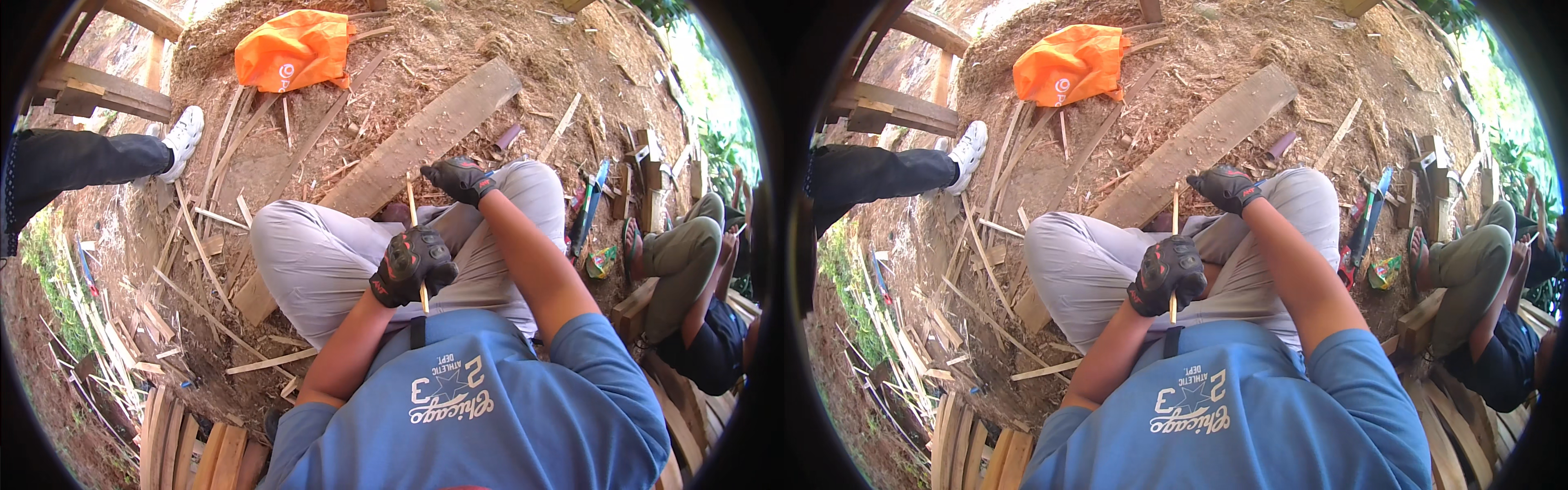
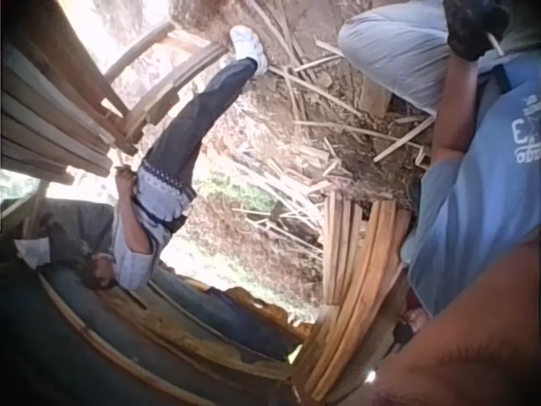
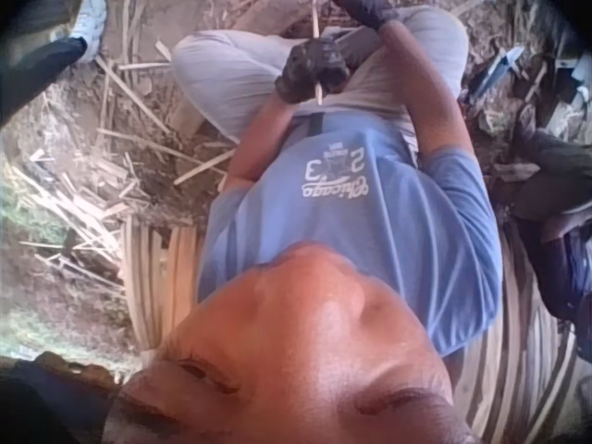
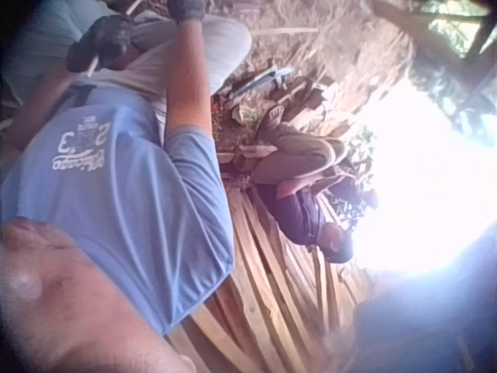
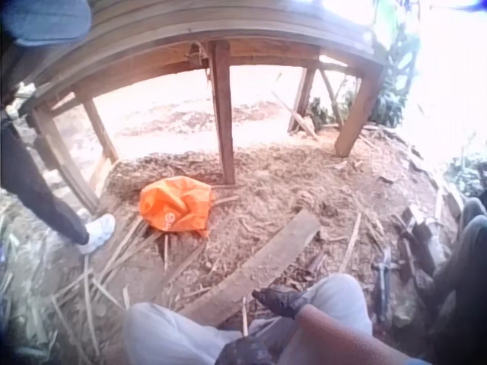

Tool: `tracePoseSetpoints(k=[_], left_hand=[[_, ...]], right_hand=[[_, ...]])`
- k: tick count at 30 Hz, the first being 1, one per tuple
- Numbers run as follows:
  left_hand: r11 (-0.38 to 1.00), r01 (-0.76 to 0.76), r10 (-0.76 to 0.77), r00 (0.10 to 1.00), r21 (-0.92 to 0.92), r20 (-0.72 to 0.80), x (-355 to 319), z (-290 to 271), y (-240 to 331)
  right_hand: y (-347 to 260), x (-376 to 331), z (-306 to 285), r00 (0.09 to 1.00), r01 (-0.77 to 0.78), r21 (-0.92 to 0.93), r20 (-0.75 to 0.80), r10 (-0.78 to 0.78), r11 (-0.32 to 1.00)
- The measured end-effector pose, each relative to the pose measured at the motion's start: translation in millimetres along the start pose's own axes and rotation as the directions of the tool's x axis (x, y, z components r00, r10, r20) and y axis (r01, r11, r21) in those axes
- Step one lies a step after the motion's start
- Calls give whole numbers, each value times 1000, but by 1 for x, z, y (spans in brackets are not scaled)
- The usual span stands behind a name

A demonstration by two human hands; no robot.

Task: The person sits on the ground and uses a knife to sharpen a thin wooden stick. They hold the stick with one hand and the knife with the other, repeatedly scraping the blade along the wood to create a pointed tip. The person occasionally pauses to inspect the stick before continuing the sharpening process.

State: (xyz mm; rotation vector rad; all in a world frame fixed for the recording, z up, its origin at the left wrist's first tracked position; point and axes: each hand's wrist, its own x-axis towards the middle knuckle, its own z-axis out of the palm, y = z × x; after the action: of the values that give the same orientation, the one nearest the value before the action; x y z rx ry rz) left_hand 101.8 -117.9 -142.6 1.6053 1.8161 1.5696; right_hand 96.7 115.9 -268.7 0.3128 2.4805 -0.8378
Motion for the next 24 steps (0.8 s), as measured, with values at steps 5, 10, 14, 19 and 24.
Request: tracePoseSetpoints(k=[5, 10, 14, 19, 24], left_hand=[[994, -26, 19, 998, 110, 60, -2, 4, 1], [995, -5, 0, 999, 101, 46, -3, 8, -3], [995, 10, -16, 998, 100, 60, -1, 8, -2], [995, 33, -38, 998, 93, 50, -5, 8, -3], [996, 6, -12, 998, 88, 63, -1, 6, -1]], right_hand=[[-21, -4, -8, 996, 12, -116, 93, -1, 993], [2, 7, 8, 997, 55, -99, 63, -49, 994], [6, 14, 9, 996, 22, -88, 85, -14, 996], [2, 11, 2, 993, 68, -86, 100, -59, 994], [-7, 9, -3, 995, 12, -129, 101, 1, 992]])
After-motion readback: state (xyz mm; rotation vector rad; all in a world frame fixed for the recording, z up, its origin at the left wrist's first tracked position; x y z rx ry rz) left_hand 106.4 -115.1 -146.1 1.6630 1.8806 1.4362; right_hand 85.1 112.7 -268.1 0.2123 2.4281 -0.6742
